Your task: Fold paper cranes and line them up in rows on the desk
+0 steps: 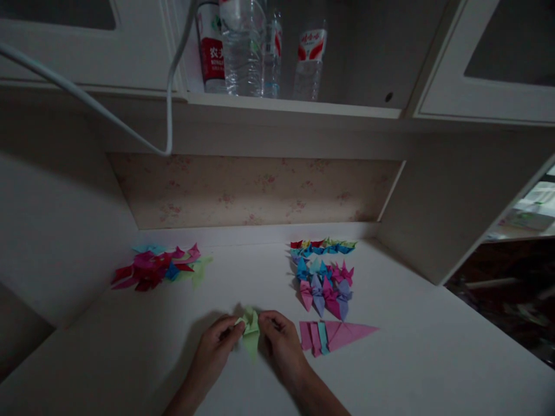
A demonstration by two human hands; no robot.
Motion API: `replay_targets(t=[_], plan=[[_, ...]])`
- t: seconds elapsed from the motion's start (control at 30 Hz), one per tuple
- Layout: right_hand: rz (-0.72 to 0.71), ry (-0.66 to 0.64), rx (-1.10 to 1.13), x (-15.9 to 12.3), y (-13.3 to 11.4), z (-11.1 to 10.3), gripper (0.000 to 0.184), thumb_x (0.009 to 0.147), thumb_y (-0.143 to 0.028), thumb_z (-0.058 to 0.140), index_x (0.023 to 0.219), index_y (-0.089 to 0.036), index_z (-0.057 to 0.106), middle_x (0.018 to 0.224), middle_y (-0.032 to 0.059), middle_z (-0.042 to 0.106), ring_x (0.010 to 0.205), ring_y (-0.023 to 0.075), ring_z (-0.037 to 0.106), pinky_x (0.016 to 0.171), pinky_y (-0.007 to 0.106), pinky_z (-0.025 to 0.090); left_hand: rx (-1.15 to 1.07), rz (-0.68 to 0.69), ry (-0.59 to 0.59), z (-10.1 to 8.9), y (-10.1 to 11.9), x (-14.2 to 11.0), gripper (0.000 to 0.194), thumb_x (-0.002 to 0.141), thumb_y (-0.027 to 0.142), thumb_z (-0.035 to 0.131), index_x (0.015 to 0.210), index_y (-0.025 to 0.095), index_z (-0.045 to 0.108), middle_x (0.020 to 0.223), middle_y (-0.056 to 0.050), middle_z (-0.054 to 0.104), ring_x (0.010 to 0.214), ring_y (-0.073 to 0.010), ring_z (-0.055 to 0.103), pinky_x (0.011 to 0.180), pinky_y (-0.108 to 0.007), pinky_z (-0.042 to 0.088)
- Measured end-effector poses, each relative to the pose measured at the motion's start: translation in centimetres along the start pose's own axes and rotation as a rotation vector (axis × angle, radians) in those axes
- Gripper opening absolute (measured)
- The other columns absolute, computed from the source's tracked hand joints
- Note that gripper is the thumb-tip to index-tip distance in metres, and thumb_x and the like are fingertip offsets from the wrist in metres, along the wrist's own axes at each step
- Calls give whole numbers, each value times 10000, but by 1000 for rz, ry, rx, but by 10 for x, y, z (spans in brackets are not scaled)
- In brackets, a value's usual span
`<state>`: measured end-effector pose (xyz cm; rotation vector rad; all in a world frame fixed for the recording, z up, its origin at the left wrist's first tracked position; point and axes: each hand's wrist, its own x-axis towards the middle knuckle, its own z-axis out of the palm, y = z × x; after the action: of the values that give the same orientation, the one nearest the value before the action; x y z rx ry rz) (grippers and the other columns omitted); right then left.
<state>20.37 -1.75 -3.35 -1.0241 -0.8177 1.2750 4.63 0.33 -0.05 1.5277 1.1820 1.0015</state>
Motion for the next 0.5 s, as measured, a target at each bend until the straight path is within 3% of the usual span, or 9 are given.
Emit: replay_targets(t=[0.13,0.33,0.5], plan=[[15,48,102,1,0,1,352,753,-493,684,808,-149,637,498,-89,370,396,47,280,359,186,184,-48,-79,34,0,5,3,413,754,563,594,649,164,597,469,69,409,430,-82,360,424,-183,265],[31,-8,209,4,-5,5,385,763,-525,652,702,-153,575,483,-80,409,374,40,293,363,180,199,25,-73,47,21,39,27,477,726,567,612,933,143,679,448,44,532,389,-106,427,392,-198,301],[66,35,299,10,-5,3,435,721,-577,657,652,-171,517,489,-79,412,358,38,288,332,176,169,32,84,-72,60,83,66,398,746,432,632,1035,162,678,810,-44,709,502,-123,572,484,-229,435]])
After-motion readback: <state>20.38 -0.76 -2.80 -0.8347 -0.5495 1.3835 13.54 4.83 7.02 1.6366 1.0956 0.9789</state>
